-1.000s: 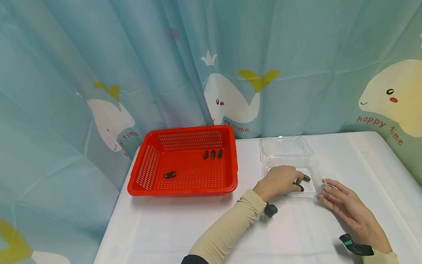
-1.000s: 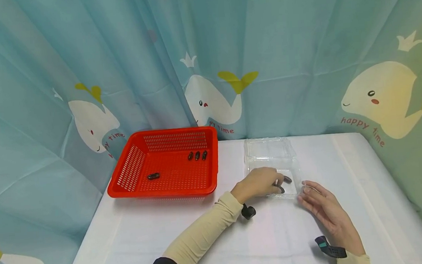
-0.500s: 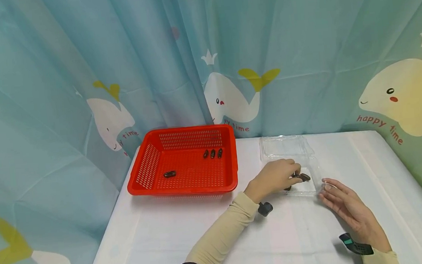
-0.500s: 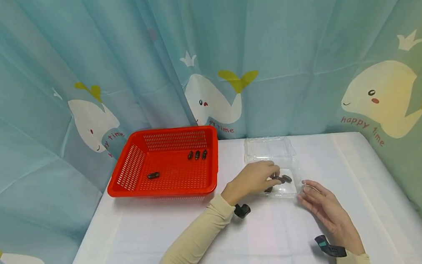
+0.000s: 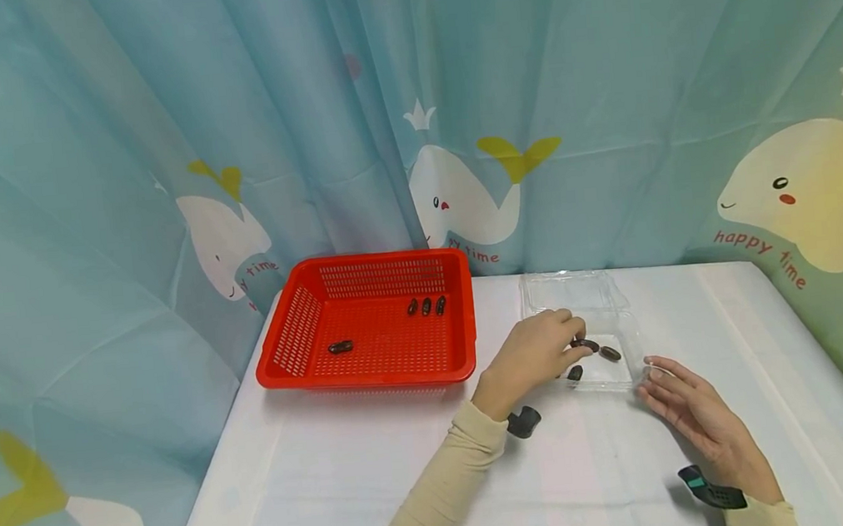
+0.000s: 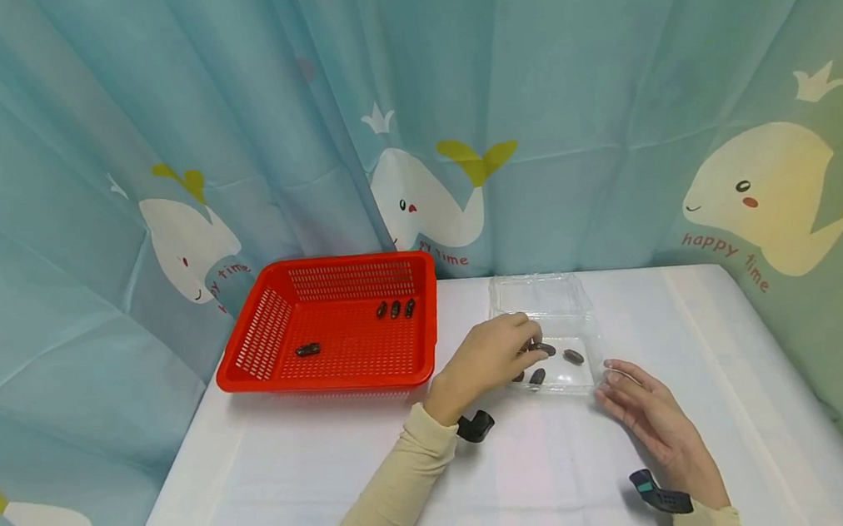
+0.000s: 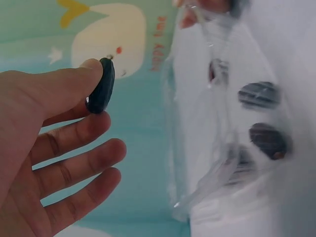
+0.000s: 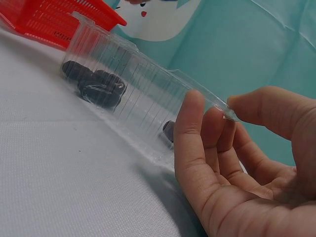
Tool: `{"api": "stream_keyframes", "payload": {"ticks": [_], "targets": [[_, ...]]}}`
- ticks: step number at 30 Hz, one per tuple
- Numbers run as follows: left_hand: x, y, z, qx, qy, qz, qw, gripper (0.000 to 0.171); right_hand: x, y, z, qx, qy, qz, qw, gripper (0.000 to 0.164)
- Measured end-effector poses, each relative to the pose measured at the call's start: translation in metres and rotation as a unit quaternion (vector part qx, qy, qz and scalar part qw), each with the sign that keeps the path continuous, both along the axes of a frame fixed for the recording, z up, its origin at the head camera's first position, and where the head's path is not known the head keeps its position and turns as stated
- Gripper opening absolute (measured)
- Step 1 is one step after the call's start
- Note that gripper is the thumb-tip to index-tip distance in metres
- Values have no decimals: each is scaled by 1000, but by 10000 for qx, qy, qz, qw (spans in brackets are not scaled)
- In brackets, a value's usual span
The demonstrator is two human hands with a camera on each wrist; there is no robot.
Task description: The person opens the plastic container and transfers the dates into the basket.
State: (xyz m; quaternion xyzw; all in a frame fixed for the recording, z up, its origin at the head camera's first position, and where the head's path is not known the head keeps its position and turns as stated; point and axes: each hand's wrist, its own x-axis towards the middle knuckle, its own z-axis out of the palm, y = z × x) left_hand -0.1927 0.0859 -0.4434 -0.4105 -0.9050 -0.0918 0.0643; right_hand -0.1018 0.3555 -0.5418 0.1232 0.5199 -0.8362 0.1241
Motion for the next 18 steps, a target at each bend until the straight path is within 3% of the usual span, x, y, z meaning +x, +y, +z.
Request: {"api": "stream_keyframes", "payload": {"ticks": [5,10,13,18], "targets": [[2,-14,4,382,-110,196,9990,21,0,0,0,29,-30,11,10000,26],[1,-31,6,1142,-809,120,9901,18,1,0,0,-128,74,0,9999,28],[0,-43,8,1891,-1409,-14,9718,14,3,0,-1,-197,127,8,9997,29],[-2,-62,9,2974,-2056,-50,9323,9,3,0,-1,-10,67,30,10000,27]]}}
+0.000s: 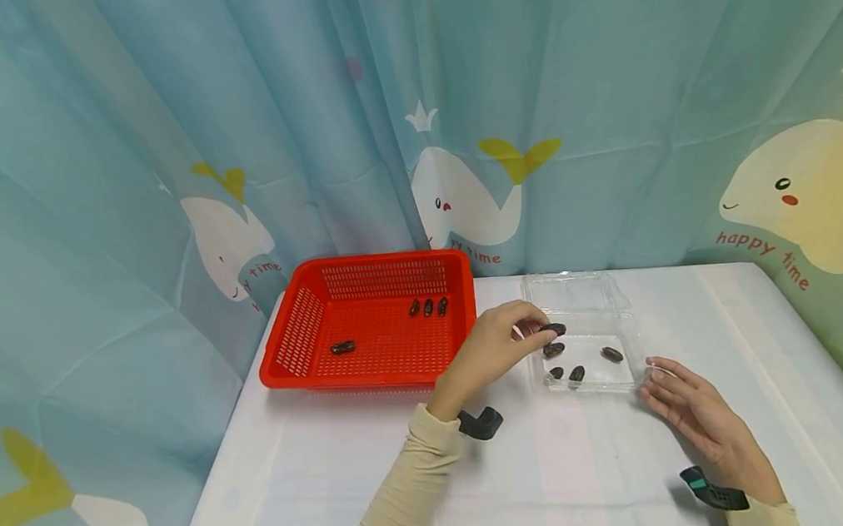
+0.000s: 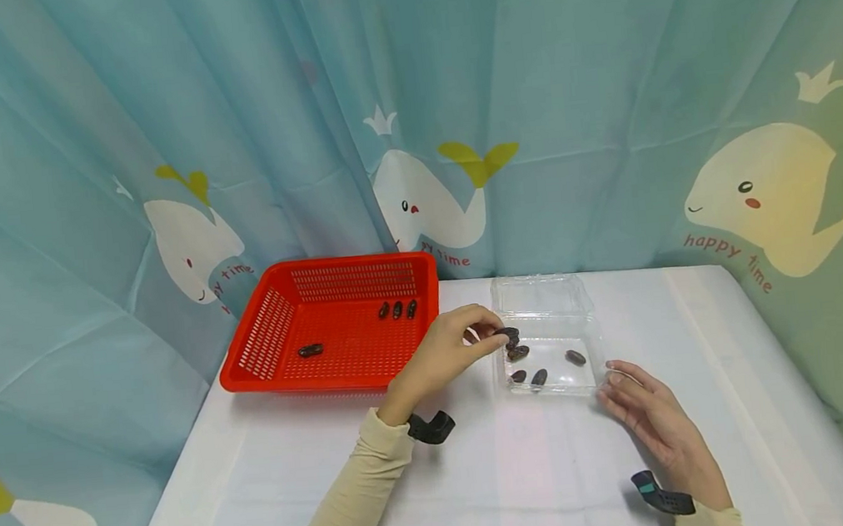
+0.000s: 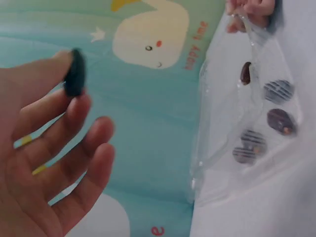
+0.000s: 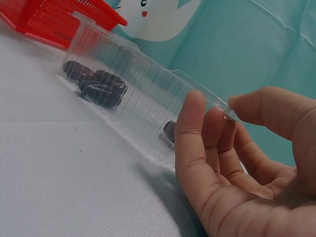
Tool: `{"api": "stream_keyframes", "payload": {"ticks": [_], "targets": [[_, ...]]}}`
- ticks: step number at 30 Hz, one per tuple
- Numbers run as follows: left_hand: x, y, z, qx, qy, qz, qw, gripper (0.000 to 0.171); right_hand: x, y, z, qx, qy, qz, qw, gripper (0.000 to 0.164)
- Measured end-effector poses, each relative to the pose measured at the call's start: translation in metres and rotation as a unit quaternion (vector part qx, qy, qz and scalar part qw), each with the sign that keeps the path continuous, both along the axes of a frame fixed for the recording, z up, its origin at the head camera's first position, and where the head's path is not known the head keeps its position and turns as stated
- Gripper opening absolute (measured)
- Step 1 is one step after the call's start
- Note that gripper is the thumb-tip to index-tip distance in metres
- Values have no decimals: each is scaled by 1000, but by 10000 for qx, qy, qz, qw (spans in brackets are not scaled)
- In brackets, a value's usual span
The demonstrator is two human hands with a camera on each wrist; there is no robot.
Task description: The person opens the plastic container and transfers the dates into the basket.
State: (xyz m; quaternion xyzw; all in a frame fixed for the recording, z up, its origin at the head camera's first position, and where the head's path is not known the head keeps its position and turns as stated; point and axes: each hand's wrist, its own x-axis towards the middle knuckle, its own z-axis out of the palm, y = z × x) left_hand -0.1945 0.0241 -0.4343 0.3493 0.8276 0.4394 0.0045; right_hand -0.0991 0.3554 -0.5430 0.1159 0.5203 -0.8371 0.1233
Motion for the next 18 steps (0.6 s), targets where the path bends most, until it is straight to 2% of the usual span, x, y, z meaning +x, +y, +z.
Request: {"api": "stream_keyframes", "payload": {"ticks": [5,10,13,18], "targets": [[-5,-21,4,637,-823,145,9945,14,-1,0,0,154,-238,14,9996,25],[-11,-43,11,953,-1445,148,9848,19,-1,0,0,167,-287,-42,9994,26],[-15,-54,17,1234,-1910,199,9736,21,-1,1,0,212,-261,-54,9994,26],[-21,-71,25,1588,-2669,448,9495,23,-4,1,0,242,-279,-18,9993,26]]}}
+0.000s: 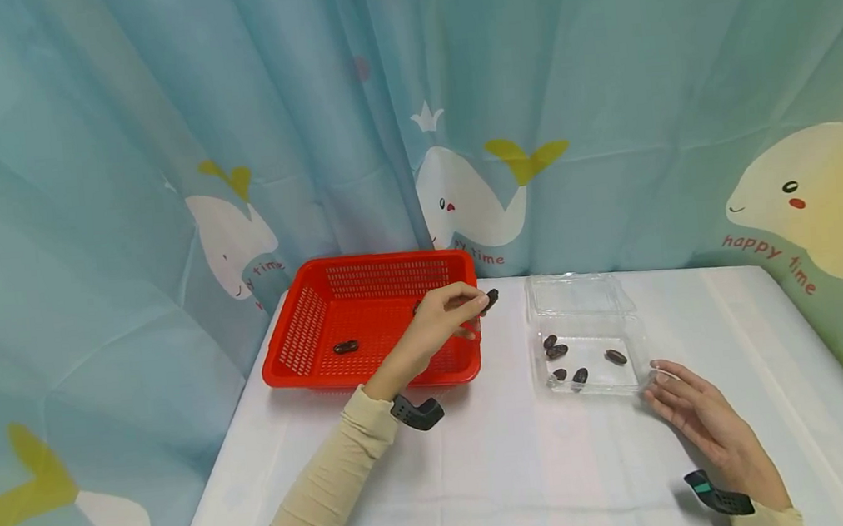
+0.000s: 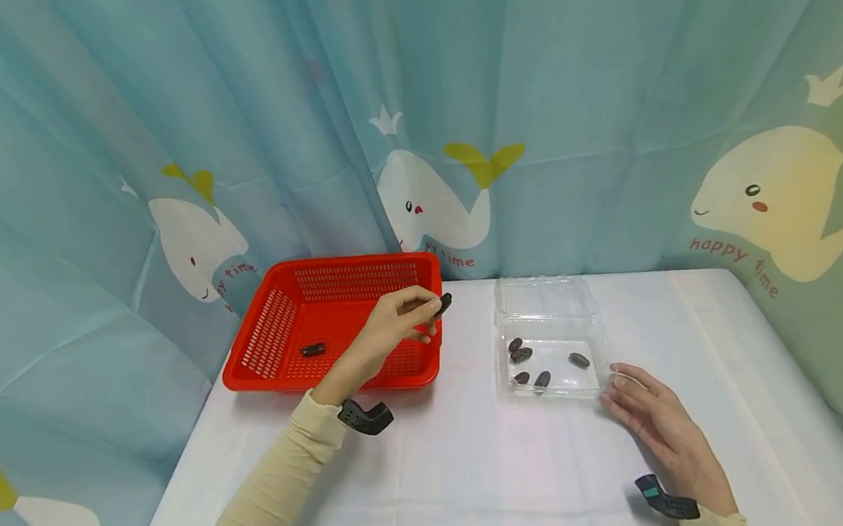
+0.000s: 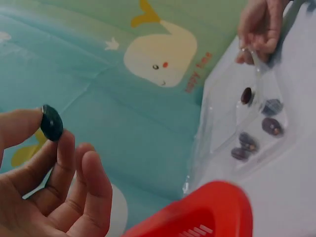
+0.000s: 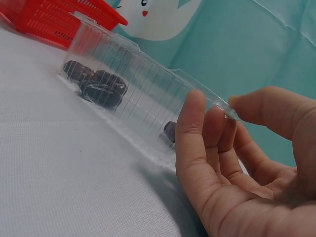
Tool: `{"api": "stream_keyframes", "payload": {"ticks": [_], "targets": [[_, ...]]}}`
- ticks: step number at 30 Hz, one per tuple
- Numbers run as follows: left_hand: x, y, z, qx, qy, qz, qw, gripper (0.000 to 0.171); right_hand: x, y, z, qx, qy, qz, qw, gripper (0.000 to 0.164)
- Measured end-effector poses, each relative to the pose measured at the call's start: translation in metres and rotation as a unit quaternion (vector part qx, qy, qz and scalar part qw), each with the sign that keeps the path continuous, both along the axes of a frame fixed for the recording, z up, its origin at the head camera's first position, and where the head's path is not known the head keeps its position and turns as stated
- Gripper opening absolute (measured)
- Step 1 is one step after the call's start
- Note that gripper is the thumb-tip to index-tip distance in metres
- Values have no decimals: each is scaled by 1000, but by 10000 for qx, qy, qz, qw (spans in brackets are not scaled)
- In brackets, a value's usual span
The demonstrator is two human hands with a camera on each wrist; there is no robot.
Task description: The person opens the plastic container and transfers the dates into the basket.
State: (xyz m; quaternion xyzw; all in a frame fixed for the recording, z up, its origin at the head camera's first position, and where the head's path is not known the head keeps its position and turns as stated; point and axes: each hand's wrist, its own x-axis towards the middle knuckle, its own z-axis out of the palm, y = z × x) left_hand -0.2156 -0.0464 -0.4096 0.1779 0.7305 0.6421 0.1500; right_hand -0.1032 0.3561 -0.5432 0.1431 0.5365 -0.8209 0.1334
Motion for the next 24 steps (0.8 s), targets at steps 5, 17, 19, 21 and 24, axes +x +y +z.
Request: {"api": "stream_keyframes", "payload": {"ticks": [5,17,19,21,24], "targets": [[-10,-16,6,87,-451,60,9989,22,0,-1,0,-68,-19,14,10000,26],[-40,-58,-5,-192,-1459,324,9886,25,0,-3,6,-107,109,31,9999,26],[-46,-65,-8,-240,-1660,389,9851,25,0,-3,5,-100,83,23,9999,26],[-53,-72,-10,-279,-1882,483,9805,25,0,-2,4,-109,63,22,9999,26],[-64,-83,-13,-289,-2212,622,9728,27,0,-2,4,-138,19,31,9999,26]]}}
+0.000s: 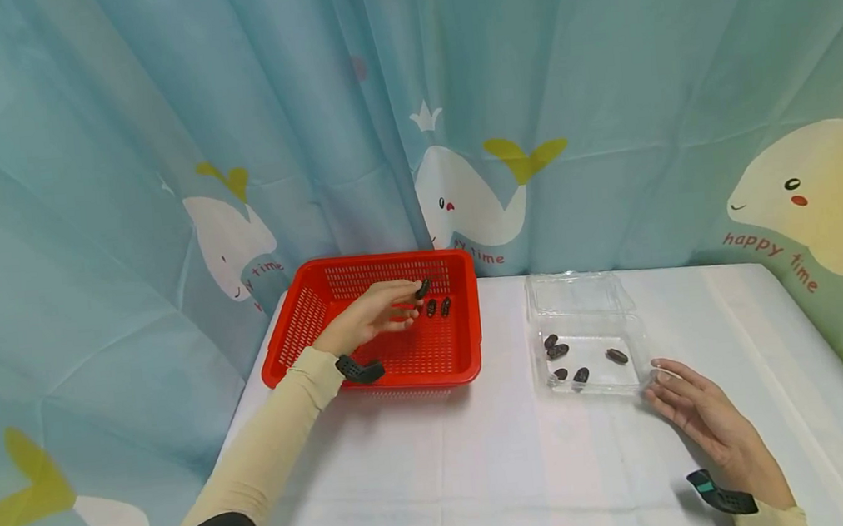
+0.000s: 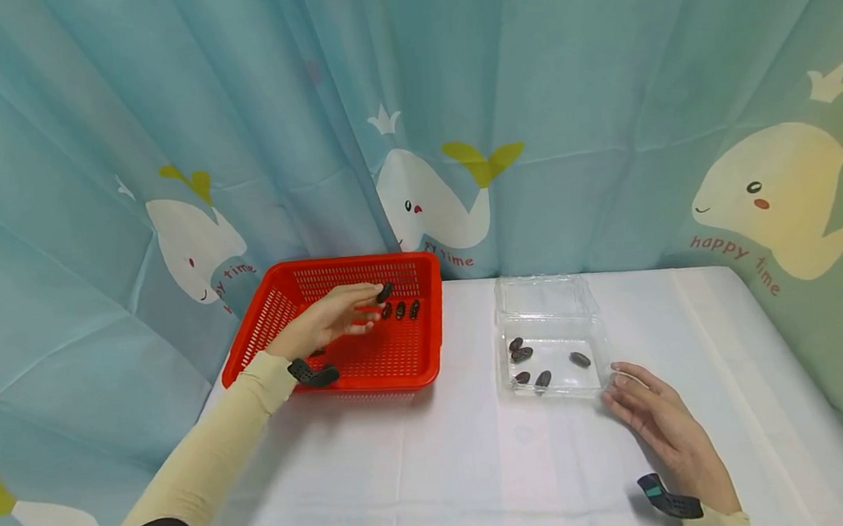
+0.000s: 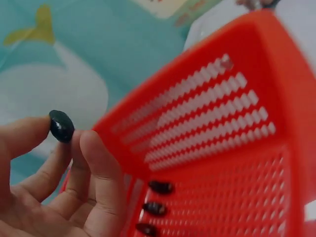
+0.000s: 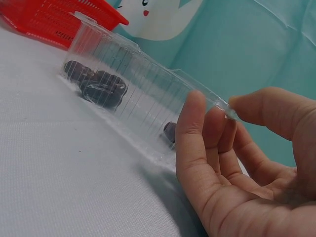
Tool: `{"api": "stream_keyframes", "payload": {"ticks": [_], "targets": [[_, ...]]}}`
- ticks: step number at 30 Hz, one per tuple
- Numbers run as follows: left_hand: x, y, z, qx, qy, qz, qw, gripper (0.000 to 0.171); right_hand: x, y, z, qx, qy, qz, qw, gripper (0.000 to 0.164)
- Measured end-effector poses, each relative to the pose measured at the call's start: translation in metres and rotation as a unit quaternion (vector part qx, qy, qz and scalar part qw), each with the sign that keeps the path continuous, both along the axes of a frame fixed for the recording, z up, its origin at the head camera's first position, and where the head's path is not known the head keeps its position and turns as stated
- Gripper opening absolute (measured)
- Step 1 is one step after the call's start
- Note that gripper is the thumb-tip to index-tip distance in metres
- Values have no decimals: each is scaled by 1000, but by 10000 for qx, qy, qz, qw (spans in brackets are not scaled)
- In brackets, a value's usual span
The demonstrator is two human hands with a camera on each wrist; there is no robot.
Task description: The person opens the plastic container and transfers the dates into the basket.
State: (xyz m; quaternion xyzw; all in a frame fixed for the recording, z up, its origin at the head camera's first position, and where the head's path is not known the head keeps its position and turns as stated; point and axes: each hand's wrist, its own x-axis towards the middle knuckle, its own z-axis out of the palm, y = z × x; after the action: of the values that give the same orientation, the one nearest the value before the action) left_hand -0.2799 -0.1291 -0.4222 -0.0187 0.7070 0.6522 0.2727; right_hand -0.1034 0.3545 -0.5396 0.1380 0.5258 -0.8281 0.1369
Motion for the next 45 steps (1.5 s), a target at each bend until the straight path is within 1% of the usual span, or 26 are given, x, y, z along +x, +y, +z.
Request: {"api": "stream_keyframes", "payload": {"ticks": [2,5,7,11,14,17,20,22,25,30,34,37,42,45], "targets": [[-8,-6,-1,-99,-169,57,9998,36,0,0,0,53,-11,3,10000,26],[-19,-13,-3,-319,-365,58,9988,42,-1,0,-2,120,-3,4,9999,26],[-25,-17,-3,-432,-472,83,9979,41,-1,0,-3,127,26,-2,9999,26],[-35,-25,-6,-545,-522,83,9971,35,-2,2,-3,-21,178,17,9998,28],[-40,-28,-9,-507,-563,154,9970,33,-1,3,-3,-151,325,62,9993,30],[-44,-29,-14,-326,-669,304,9968,37,-1,3,-3,-137,402,85,9991,30],[-48,-28,-18,-92,-761,442,9961,42,-1,3,-3,-77,380,69,9992,30],[-51,-27,-21,53,-788,534,9954,44,-1,3,-2,-82,340,58,9994,29],[-54,-25,-25,132,-768,666,9947,46,-1,3,-2,-127,288,39,9995,29],[-58,-22,-33,5,-738,859,9936,45,-1,2,-2,-112,257,13,9996,29],[-61,-20,-38,-225,-668,883,9936,44,-1,2,-2,-51,189,21,9998,28],[-62,-19,-41,-507,-555,904,9931,41,-1,2,-2,-35,164,30,9999,28],[-61,-19,-46,-843,-426,1060,9899,38,-1,3,-3,-107,211,39,9997,28],[-59,-19,-48,-980,-315,1075,9889,37,-2,3,-3,-120,227,42,9997,29]]}}
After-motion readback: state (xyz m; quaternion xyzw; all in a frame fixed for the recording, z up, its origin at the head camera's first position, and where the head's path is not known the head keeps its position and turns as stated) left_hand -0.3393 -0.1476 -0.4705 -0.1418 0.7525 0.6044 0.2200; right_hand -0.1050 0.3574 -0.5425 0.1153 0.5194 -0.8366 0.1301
